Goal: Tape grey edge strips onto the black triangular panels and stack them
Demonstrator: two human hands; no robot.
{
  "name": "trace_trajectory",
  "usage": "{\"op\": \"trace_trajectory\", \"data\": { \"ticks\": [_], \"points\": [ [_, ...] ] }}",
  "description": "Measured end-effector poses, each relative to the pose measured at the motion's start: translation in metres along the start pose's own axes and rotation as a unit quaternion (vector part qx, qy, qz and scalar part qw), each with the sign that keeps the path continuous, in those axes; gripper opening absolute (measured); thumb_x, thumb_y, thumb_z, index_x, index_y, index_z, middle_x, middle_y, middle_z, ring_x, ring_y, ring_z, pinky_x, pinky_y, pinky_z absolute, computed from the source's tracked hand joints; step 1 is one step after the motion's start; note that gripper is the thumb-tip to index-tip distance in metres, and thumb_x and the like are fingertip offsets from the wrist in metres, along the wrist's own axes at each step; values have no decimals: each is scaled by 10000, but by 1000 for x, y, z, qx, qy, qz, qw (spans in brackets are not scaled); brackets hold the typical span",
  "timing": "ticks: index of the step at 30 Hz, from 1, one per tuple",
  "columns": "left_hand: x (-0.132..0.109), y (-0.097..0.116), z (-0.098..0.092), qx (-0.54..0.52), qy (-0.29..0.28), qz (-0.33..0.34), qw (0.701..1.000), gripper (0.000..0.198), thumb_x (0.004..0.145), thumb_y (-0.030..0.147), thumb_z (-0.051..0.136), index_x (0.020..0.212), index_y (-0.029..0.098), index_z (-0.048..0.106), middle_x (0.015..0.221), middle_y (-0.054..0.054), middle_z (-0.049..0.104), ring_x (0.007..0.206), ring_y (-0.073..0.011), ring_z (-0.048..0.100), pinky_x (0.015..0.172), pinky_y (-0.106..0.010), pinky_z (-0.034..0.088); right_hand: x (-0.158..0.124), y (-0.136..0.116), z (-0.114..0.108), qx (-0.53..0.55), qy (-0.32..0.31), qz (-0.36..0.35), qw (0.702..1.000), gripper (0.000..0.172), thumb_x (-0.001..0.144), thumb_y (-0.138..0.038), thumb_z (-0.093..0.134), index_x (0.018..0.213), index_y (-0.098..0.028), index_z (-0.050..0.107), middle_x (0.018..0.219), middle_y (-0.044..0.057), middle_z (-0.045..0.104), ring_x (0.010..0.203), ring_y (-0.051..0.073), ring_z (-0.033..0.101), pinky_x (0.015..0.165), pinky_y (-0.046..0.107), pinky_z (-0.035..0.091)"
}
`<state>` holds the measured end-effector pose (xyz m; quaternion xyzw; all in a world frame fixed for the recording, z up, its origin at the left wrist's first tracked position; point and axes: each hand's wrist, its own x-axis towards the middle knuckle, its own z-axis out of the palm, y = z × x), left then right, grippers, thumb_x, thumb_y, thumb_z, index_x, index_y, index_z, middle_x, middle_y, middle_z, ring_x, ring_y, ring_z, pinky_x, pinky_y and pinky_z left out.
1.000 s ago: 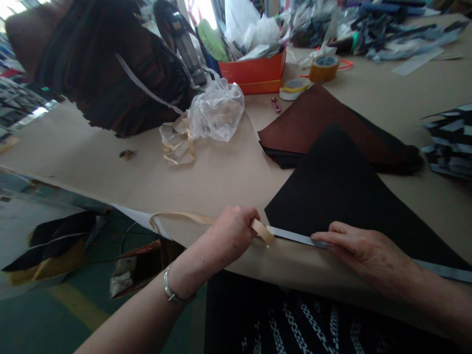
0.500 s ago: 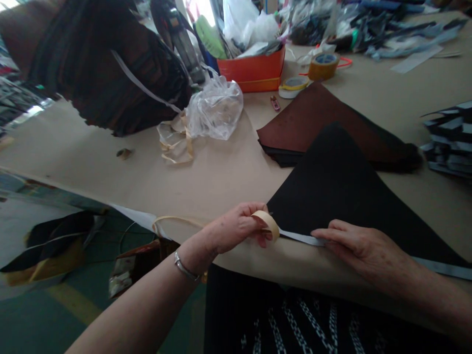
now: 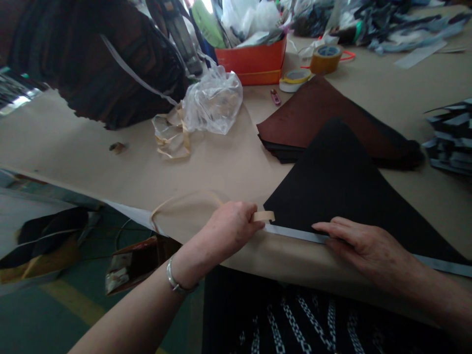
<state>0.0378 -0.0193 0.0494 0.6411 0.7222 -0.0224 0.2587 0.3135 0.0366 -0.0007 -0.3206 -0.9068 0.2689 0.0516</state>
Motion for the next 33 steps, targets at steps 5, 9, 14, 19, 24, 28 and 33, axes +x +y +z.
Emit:
{"op": "trace_trajectory", "data": {
  "ticks": [5,9,14,19,24,28,33],
  "points": [
    [-1,5,1,60,4,0,998,217,813,362,554,782,179,668,628,-58,639,569,-178,555,500,-279,292,0,1,0,-1,9,-3,1000,352,897,-210,418,1185,-248,618,996,34,660,788,149,662,676,274,528],
    [-1,4,6,88,19,4,996,261,831,366,516,848,172,690,664,-92,655,610,-215,596,533,-302,333,-1,0,0,5,7,1,1000,352,895,-206,427,1191,-255,612,982,26,658,782,145,659,676,272,522],
    [-2,8,9,104,26,-5,994,225,815,301,506,836,178,693,645,-91,655,585,-201,586,541,-305,342,0,-1,0,14,13,19,1000,327,890,-252,454,1188,-257,590,981,27,667,782,154,658,660,271,504],
    [-4,13,6,93,24,-7,995,220,807,303,515,809,171,692,645,-96,661,591,-205,592,540,-302,350,7,-16,-17,93,-9,96,991,213,918,-371,430,1023,-229,550,762,4,642,629,145,605,588,270,470],
    [-4,15,4,75,26,-1,997,216,806,248,501,822,156,696,648,-111,669,613,-223,614,559,-312,380,26,-53,-21,420,-27,134,897,262,937,-384,402,809,-201,540,736,22,627,712,146,613,699,295,509],
    [-5,13,5,64,28,5,998,223,807,252,502,817,147,699,657,-131,681,601,-240,625,530,-315,367,46,-70,4,689,-24,216,692,120,904,-323,494,896,-203,490,951,64,701,902,182,680,898,386,508],
    [-7,7,6,45,37,13,998,255,819,309,507,837,149,704,682,-131,691,613,-222,622,546,-307,383,55,-66,16,704,-10,251,664,134,870,-315,554,905,-195,503,1033,86,695,966,204,674,925,404,496]
  ]
}}
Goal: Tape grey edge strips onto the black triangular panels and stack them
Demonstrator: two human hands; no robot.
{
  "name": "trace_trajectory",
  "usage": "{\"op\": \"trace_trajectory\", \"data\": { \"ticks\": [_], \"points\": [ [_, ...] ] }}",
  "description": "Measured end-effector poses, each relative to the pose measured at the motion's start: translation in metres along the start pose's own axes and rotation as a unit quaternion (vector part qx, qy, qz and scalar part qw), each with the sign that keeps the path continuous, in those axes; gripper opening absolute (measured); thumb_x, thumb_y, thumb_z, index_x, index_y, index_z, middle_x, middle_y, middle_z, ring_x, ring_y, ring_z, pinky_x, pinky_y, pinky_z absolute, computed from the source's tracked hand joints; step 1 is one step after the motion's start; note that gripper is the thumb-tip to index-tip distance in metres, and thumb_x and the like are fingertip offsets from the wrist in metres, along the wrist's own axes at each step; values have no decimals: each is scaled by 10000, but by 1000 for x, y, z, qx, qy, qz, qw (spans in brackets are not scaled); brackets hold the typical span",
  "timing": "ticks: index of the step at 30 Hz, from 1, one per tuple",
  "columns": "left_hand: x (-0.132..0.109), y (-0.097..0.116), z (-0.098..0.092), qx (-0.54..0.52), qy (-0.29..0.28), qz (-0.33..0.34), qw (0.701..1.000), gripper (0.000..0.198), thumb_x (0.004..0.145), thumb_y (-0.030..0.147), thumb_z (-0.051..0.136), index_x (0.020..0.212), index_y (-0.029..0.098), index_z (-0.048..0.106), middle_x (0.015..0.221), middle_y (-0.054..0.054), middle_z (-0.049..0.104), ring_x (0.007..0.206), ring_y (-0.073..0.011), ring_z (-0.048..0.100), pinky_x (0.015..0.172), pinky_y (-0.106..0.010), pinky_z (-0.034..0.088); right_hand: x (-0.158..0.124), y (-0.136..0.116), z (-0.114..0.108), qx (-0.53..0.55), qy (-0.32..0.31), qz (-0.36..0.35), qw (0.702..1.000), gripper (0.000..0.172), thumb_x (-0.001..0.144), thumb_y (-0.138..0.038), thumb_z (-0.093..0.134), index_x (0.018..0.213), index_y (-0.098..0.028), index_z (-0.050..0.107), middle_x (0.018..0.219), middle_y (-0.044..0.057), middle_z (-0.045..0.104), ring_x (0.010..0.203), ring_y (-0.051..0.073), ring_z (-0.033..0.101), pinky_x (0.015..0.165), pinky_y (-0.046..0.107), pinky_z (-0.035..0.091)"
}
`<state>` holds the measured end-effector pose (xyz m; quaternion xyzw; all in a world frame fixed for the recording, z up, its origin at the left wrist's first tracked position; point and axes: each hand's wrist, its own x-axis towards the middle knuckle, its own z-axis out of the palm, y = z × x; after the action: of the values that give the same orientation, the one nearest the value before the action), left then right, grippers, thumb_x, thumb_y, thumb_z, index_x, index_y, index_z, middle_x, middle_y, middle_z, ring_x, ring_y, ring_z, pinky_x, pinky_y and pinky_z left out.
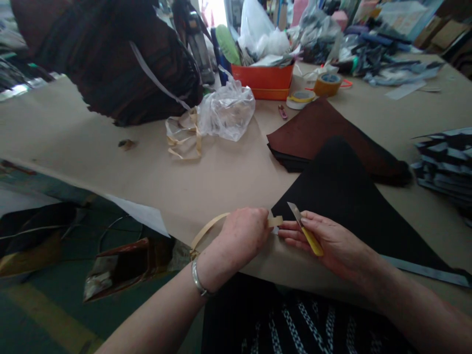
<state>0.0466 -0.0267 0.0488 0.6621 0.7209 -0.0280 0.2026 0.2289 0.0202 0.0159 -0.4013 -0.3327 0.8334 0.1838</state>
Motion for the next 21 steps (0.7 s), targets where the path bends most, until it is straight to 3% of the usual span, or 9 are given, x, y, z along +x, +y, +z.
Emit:
{"op": "trace_trajectory", "data": {
  "ticks": [2,4,7,10,14,21],
  "points": [
    [-1,-2,1,-9,3,1,1000,259,812,318,513,839,148,706,680,-126,689,611,-210,617,544,-298,384,-4,-7,-4,-85,4,-53,995,168,841,-351,594,891,-194,560,1029,56,684,970,192,654,881,361,509],
    [-1,-3,1,-18,5,3,1000,262,807,322,515,837,146,705,677,-126,686,607,-211,616,534,-296,378,-10,-15,-7,-212,22,-106,971,170,808,-358,629,859,-196,616,920,20,674,877,161,633,784,290,511],
    [-2,-2,-2,-25,5,7,1000,250,800,312,521,821,143,704,669,-130,683,614,-225,624,531,-303,379,-18,-18,-8,-351,45,-106,929,181,799,-356,616,766,-179,625,692,-17,589,614,98,539,563,220,442],
    [-3,1,-5,-25,5,12,1000,234,801,284,520,805,137,702,678,-139,689,630,-240,633,545,-313,398,-20,-8,-5,-351,30,-55,934,154,807,-322,576,867,-180,583,602,-58,498,474,66,450,444,197,370],
    [-3,1,-8,-21,5,21,1000,232,805,239,500,801,127,703,692,-151,698,643,-254,648,559,-325,420,-18,9,4,-341,29,-22,939,443,788,-243,553,1215,-190,446,599,-86,479,447,79,475,423,197,405],
    [1,-4,-2,-14,25,37,999,255,816,229,469,840,132,704,703,-151,703,679,-265,666,583,-335,457,-11,12,16,-368,18,-31,929,361,800,-191,512,1160,-189,484,591,-79,470,435,68,472,411,176,403]
  ]
}}
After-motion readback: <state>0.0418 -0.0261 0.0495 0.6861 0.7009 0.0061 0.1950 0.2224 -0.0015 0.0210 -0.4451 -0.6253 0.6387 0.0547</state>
